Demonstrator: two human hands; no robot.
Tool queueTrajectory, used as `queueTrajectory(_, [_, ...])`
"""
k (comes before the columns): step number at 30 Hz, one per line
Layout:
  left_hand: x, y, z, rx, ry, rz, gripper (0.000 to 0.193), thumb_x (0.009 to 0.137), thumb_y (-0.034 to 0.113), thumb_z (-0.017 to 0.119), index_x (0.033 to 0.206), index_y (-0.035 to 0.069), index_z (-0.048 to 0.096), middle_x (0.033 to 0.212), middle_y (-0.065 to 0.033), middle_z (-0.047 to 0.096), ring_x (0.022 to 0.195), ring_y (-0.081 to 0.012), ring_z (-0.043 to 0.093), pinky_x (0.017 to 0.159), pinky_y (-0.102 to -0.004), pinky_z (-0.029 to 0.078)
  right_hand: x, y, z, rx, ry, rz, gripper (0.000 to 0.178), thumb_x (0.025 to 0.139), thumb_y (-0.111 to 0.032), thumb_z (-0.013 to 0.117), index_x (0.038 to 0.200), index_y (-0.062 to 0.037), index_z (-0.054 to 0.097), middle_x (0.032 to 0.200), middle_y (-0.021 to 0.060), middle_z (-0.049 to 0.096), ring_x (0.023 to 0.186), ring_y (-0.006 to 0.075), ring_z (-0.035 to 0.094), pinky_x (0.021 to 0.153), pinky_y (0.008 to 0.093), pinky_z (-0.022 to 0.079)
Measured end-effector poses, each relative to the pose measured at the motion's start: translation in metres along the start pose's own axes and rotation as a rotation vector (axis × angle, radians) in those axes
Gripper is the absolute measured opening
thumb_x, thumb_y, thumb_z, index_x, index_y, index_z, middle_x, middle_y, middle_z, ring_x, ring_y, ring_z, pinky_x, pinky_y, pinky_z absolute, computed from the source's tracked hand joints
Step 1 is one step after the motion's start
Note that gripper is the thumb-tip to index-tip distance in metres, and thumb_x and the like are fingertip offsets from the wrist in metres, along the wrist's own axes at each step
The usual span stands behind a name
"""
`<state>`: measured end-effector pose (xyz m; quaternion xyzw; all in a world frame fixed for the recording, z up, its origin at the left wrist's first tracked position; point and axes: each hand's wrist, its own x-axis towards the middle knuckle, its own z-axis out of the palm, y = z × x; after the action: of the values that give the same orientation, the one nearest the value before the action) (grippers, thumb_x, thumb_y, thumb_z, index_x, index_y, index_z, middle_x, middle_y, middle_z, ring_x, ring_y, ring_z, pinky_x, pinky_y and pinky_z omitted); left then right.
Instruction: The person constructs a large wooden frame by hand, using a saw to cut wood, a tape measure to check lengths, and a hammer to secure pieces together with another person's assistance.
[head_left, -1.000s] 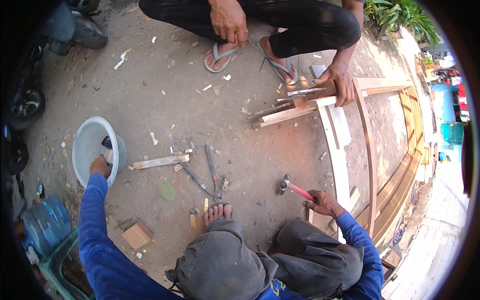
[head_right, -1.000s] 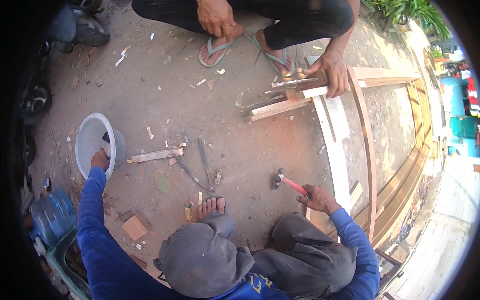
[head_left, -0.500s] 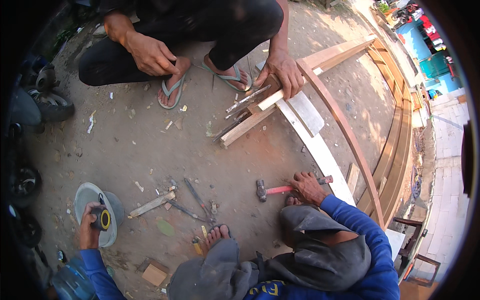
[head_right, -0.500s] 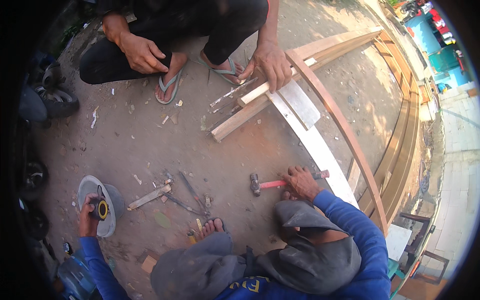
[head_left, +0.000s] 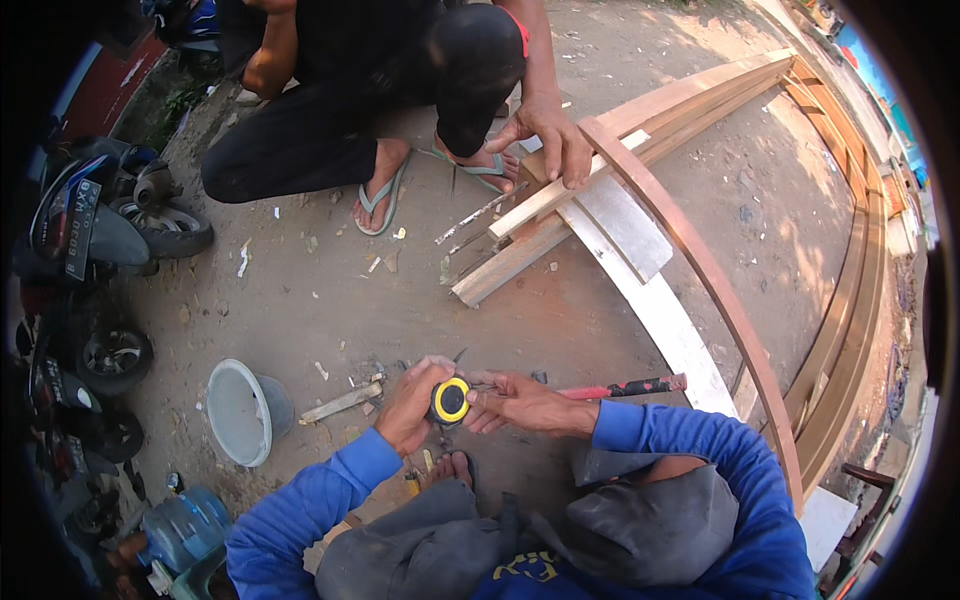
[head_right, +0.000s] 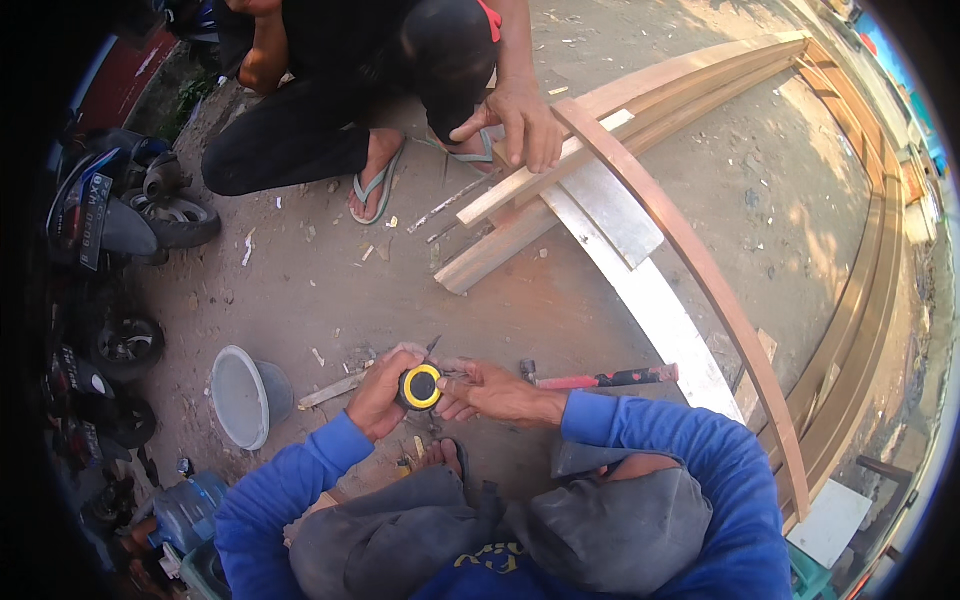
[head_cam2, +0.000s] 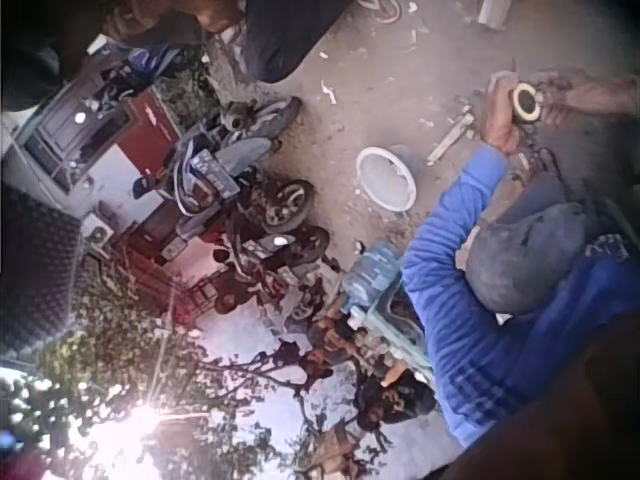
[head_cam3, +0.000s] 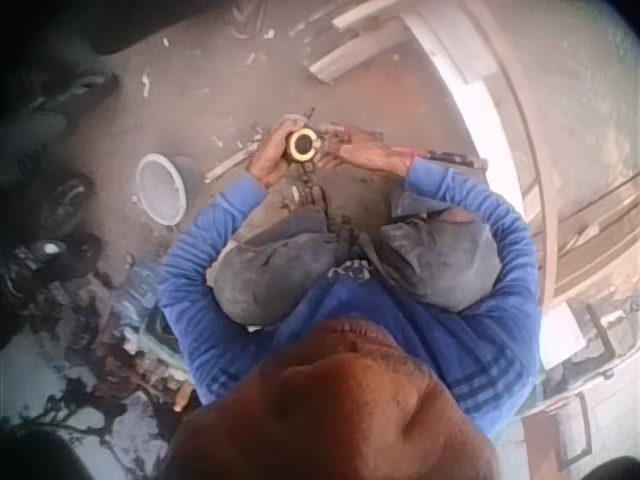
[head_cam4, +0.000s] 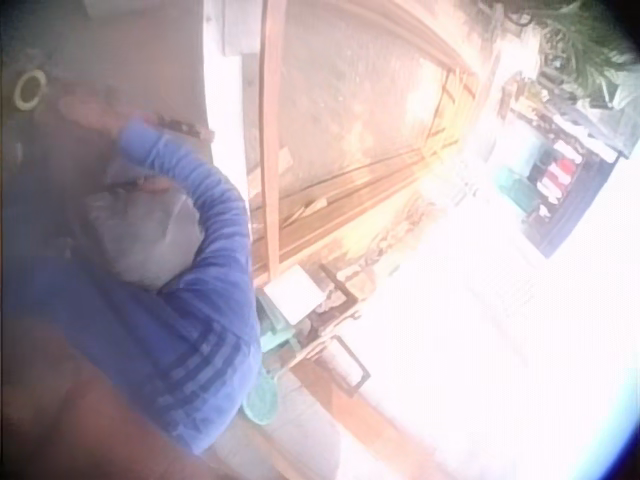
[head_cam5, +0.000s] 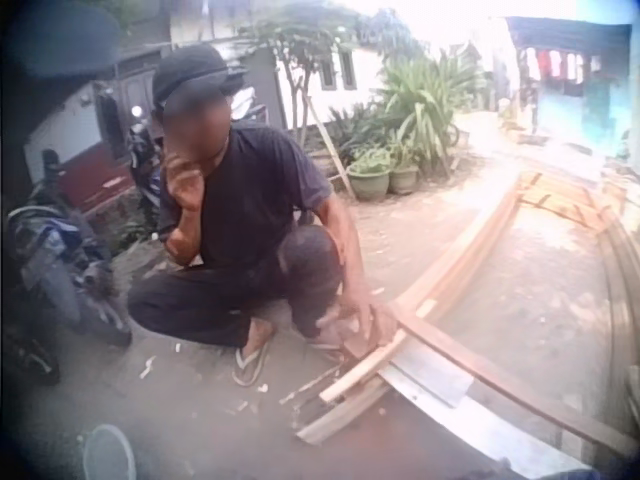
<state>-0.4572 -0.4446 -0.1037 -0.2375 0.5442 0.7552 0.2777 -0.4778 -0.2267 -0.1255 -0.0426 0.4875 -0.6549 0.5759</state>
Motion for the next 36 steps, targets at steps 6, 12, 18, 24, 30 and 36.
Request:
queueTrajectory(6, [-0.018,0.043,0.031,0.221,0.027,-0.346,0.034,0.103,0.035,0.049,0.123,0.008,0.056,0.117,-0.0088,0.062,0.104,-0.0202,0.065,0.088,-0.0437,0.058,-0.003,0.017,-0.008,0.046,0.027,-0.171,0.06,0.1,-0.032,0.064,0.146,0.0008,0.045,0.107,0.0151,0.071,0.095,0.0182,0.07,0.083,0.0325,0.057])
queueTrajectory(12, [-0.018,0.018,0.04,-0.073,-0.071,-0.472,0.037,0.104,0.035,0.047,0.125,0.006,0.053,0.125,-0.0173,0.062,0.113,-0.0345,0.066,0.087,-0.0619,0.058,-0.035,0.011,-0.034,-0.195,0.034,-0.204,0.054,0.097,-0.033,0.069,0.137,0.0008,0.056,0.096,0.009,0.073,0.08,0.0141,0.067,0.073,0.0306,0.056])
queueTrajectory(18, [0.001,0.015,0.044,-0.095,-0.227,-0.432,0.042,0.092,0.022,0.055,0.13,0.004,0.05,0.127,-0.0156,0.061,0.116,-0.0286,0.063,0.1,-0.0437,0.053,-0.057,0.015,-0.046,-0.088,0.141,-0.135,0.048,0.096,-0.033,0.071,0.13,-0.0005,0.062,0.093,0.0056,0.072,0.077,0.0103,0.064,0.068,0.0262,0.053])
queueTrajectory(24, [0.022,0.013,0.083,0.791,-0.37,-0.247,0.046,0.1,0.03,0.058,0.135,0.004,0.046,0.119,-0.0104,0.061,0.111,-0.0176,0.057,0.092,-0.0333,0.048,-0.063,0.028,-0.061,0.018,0.16,-0.112,0.028,0.096,-0.035,0.07,0.106,-0.0085,0.068,0.086,0.0,0.067,0.075,0.0087,0.062,0.064,0.0245,0.05])
queueTrajectory(30, [0.012,0.028,0.041,1.211,-0.347,0.077,0.045,0.101,0.042,0.056,0.122,0.002,0.058,0.102,-0.0135,0.065,0.096,-0.0211,0.061,0.085,-0.0333,0.048,-0.119,-0.025,-0.107,0.419,0.309,-0.359,0.017,0.093,-0.025,0.068,0.093,-0.0108,0.059,0.086,-0.002,0.062,0.073,0.0086,0.061,0.064,0.0239,0.049])
queueTrajectory(36, [-0.044,0.049,-0.087,1.218,0.051,-0.07,0.038,0.097,0.036,0.056,0.097,0.001,0.068,0.077,-0.0155,0.063,0.074,-0.0256,0.061,0.071,-0.0392,0.047,-0.126,-0.034,-0.129,0.094,0.514,-0.334,0.061,0.101,-0.051,0.053,0.137,-0.0023,0.05,0.097,0.0077,0.063,0.085,0.0149,0.062,0.081,0.0294,0.052])
